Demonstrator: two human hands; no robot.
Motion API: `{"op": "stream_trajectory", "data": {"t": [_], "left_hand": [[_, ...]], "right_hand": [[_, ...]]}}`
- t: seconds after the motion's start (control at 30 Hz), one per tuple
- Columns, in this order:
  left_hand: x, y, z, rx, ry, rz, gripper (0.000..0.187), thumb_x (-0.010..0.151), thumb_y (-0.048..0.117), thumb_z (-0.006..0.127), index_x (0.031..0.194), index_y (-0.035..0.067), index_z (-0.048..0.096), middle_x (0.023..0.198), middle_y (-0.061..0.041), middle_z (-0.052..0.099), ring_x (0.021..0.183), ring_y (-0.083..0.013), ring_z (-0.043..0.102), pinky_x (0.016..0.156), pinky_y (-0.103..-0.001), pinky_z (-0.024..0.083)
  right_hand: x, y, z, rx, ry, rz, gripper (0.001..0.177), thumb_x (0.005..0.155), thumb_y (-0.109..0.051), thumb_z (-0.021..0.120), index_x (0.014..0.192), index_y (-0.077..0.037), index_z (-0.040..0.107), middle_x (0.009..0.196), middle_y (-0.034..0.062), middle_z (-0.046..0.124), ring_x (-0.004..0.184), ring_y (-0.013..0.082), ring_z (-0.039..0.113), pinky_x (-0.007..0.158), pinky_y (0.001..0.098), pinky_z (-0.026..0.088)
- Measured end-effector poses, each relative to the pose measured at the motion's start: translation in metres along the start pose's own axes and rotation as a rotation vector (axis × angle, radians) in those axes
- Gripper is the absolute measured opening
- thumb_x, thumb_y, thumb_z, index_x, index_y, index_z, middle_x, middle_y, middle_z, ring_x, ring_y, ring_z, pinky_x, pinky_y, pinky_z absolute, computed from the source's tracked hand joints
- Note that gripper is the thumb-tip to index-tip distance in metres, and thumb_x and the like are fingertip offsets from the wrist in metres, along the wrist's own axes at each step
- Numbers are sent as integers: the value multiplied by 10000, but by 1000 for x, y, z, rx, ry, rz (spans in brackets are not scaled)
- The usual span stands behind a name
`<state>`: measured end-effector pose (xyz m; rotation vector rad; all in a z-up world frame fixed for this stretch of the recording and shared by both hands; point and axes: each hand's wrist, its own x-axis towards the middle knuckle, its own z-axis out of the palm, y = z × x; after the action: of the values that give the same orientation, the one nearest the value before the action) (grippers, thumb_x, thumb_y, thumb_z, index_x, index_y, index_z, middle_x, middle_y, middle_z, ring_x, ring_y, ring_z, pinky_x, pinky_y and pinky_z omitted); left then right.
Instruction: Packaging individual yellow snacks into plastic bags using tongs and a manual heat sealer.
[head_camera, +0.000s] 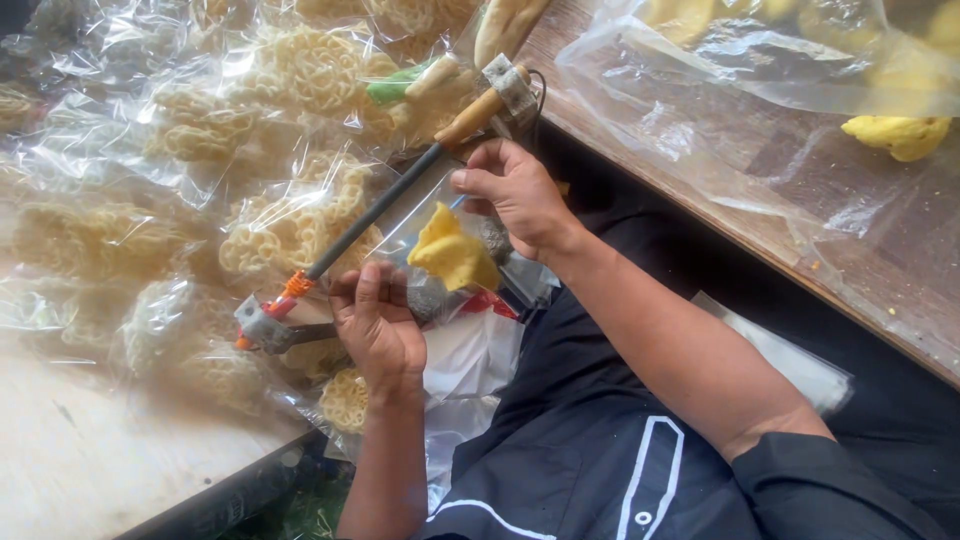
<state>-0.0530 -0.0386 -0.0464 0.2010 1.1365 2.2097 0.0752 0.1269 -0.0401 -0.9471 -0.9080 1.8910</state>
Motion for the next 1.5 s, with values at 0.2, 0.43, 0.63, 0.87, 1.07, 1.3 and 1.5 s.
{"op": "stream_trajectory", "data": {"t": [0.2,0.43,0.63,0.87,1.07,1.3,1.5], "left_hand": [[9,5,4,-34,62,-44,123,979,68,716,965,162,637,955,-43,749,950,-196,766,851,-291,655],[15,3,2,-64,84,-66,153,972,73,730,952,178,620,959,-54,754,962,-203,765,852,-283,659],[18,1,2,-80,95,-53,161,972,67,725,943,185,620,951,-36,754,959,-195,764,851,-280,657],[22,-2,-2,-88,96,-28,166,970,57,728,957,166,604,973,-56,745,958,-215,763,837,-286,667],[25,-8,-8,-77,103,13,176,970,60,729,976,165,589,999,-65,737,968,-221,761,844,-283,666],[22,-5,-4,-60,124,1,180,966,54,734,963,159,588,990,-60,735,952,-212,764,833,-281,664],[24,-2,-1,-76,122,-1,179,964,57,739,958,167,598,995,-61,738,952,-210,764,845,-279,666]], "right_hand": [[8,2,12,37,47,75,323,799,-142,893,932,-158,599,879,-6,698,866,140,734,721,273,625],[10,1,16,43,74,87,312,792,-122,888,905,-163,600,879,-14,687,880,157,746,711,283,632],[11,1,19,40,82,59,322,776,-129,896,899,-167,602,869,-11,695,860,146,737,695,267,626],[7,5,18,55,89,30,324,780,-150,906,899,-161,605,882,-9,706,866,133,732,700,260,626],[7,10,17,45,93,-2,319,777,-167,911,899,-158,616,891,-9,708,877,121,720,696,250,630],[7,8,17,39,83,-1,307,786,-156,904,908,-154,622,890,-6,712,871,118,722,698,255,638],[8,9,18,64,67,-24,307,792,-162,905,898,-156,616,892,-2,724,854,115,730,682,234,630]]}}
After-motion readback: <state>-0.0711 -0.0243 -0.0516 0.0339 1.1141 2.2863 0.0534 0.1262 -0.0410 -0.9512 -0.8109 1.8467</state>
